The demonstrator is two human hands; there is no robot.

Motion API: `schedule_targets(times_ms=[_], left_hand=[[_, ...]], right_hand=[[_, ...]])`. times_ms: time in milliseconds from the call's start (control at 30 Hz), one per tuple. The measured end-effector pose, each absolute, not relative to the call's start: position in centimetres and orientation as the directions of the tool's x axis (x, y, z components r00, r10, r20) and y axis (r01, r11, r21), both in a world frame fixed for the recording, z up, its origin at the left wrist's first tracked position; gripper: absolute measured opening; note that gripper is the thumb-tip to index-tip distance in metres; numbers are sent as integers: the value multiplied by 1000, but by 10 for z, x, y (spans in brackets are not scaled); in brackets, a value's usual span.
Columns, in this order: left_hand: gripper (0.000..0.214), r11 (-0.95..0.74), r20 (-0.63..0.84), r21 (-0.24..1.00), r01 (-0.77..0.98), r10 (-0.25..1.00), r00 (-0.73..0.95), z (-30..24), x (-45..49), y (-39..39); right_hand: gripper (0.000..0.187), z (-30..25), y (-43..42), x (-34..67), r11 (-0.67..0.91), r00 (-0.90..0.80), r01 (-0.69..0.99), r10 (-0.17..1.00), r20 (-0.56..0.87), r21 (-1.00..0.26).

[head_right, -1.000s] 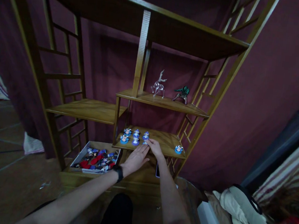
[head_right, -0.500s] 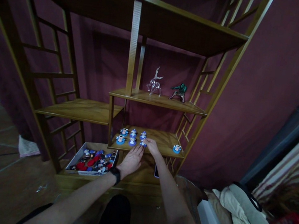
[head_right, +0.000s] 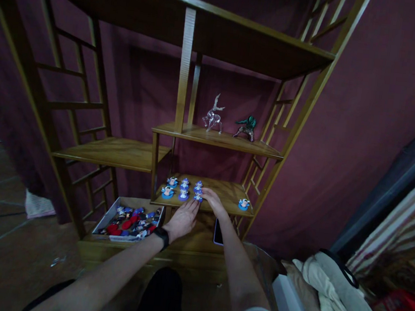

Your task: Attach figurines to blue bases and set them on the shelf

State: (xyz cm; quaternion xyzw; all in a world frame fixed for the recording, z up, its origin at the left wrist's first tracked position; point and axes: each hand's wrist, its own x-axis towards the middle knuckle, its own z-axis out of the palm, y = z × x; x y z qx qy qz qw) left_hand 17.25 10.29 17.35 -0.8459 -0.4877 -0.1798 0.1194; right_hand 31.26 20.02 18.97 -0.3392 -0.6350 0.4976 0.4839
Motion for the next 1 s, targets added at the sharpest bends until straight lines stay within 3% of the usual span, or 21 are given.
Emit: schedule_targets(times_ms=[767,1000], left_hand=[[70,-512,373,-10,859,795,479,171,170,104],[73,-535,381,25,845,786,486,172,162,95]], right_hand=[[28,160,220,306,410,-264,159,894,361,-898],[38,171,209,306,397,-320,61,877,359,-916]])
